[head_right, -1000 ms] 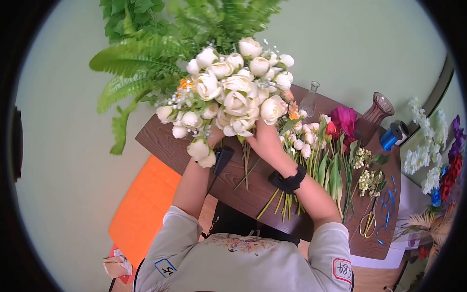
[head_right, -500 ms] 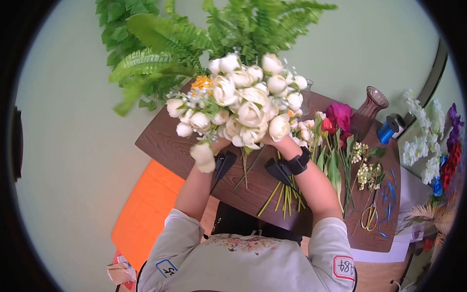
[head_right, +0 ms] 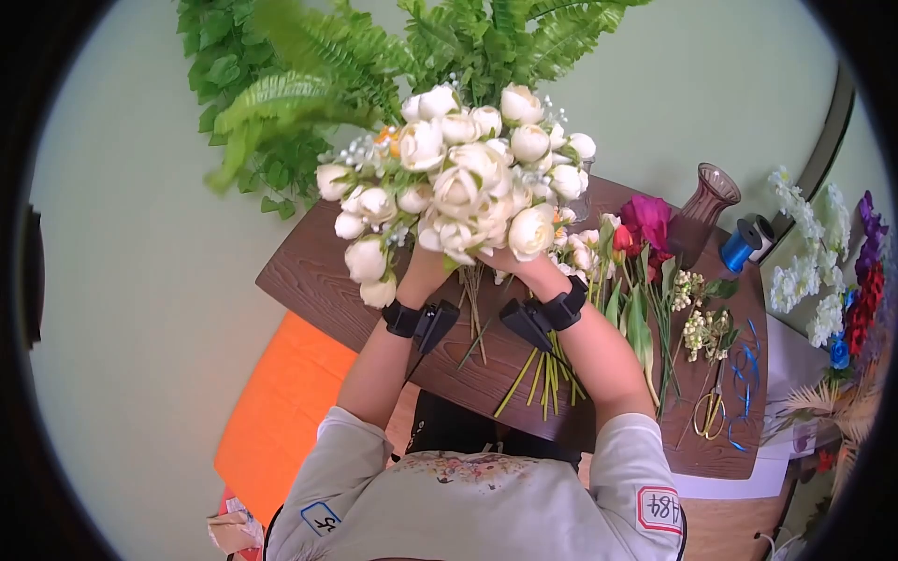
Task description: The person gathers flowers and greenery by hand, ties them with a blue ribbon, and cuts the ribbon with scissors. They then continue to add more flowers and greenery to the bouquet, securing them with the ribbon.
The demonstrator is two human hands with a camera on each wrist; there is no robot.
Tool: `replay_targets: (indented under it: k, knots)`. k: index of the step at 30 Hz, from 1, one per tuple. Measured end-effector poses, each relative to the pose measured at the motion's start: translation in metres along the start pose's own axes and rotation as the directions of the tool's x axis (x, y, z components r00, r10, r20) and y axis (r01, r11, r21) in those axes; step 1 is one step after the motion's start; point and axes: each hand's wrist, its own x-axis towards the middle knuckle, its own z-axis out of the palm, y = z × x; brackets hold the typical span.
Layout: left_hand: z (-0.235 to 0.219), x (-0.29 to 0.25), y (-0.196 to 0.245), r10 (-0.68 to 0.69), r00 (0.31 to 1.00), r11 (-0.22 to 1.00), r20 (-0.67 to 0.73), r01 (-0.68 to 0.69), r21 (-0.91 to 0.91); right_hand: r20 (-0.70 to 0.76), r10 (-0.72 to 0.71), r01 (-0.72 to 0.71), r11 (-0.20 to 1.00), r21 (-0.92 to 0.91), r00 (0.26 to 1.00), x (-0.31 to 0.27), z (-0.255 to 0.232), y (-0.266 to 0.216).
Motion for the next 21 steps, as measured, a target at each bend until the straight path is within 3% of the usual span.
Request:
replay_targets:
  k: [1,2,3,4,5,6,7,8,9,12,14,17,20,21]
  knots:
    - [0.0,0.001,0.001,0.016,1.0,0.999,0.004,-0.016,0.034,-0.001,0.001,-0.001,1.0,-0.002,1.0,0.004,0.0,-0.003]
    - [-0.001,0.003,0.008,-0.253,0.963,0.954,0.094,0.265,-0.141,0.067,0.16,-0.154,0.984,-0.086,0.985,0.011,-0.002,-0.006]
    - [0.003,0.0,0.0,-0.253,0.963,0.954,0.096,0.265,-0.143,0.122,0.32,-0.296,0.938,-0.179,0.94,0.015,-0.004,-0.009]
    - [0.008,-0.003,-0.015,0.062,0.997,0.941,0.038,-0.072,0.332,0.087,0.182,-0.168,0.974,-0.152,0.979,0.012,-0.006,-0.013]
    - [0.012,-0.005,-0.024,0.362,0.923,0.603,0.133,-0.341,0.722,0.084,0.183,-0.169,0.974,-0.153,0.98,0.012,-0.007,-0.014]
    - [0.016,-0.01,-0.032,0.267,0.954,0.953,-0.133,-0.242,0.182,0.075,0.192,-0.18,0.973,-0.144,0.978,0.012,-0.008,-0.016]
    - [0.016,-0.01,-0.03,0.268,0.954,0.953,-0.133,-0.243,0.18,0.066,0.202,-0.192,0.972,-0.135,0.977,0.013,-0.009,-0.018]
    - [0.016,-0.01,-0.028,0.068,0.994,0.997,-0.087,-0.064,0.05,0.057,0.211,-0.203,0.971,-0.125,0.976,0.013,-0.009,-0.019]
    - [0.016,-0.01,-0.027,-0.129,0.991,0.989,-0.016,0.128,-0.069,0.05,0.221,-0.214,0.97,-0.115,0.974,0.013,-0.009,-0.02]
    - [0.014,-0.002,-0.019,-0.17,0.983,0.97,0.07,0.179,-0.166,0.039,0.239,-0.235,0.968,-0.092,0.97,0.012,-0.008,-0.017]
    - [0.011,0.001,-0.004,-0.157,0.987,0.968,0.037,0.161,-0.193,0.016,0.143,-0.139,0.981,-0.138,0.99,0.008,-0.007,-0.005]
    - [0.011,0.003,-0.001,-0.09,0.996,0.969,-0.005,0.087,-0.233,-0.022,0.128,-0.13,0.987,-0.097,0.991,0.004,-0.005,0.0]
    - [0.008,0.006,0.004,-0.122,0.993,0.955,0.008,0.119,-0.273,-0.01,0.148,-0.149,0.986,-0.071,0.989,0.006,-0.004,-0.001]
    - [0.004,0.006,0.007,-0.235,0.965,0.938,0.117,0.257,-0.232,-0.009,0.149,-0.149,0.986,-0.07,0.989,0.006,-0.006,-0.003]
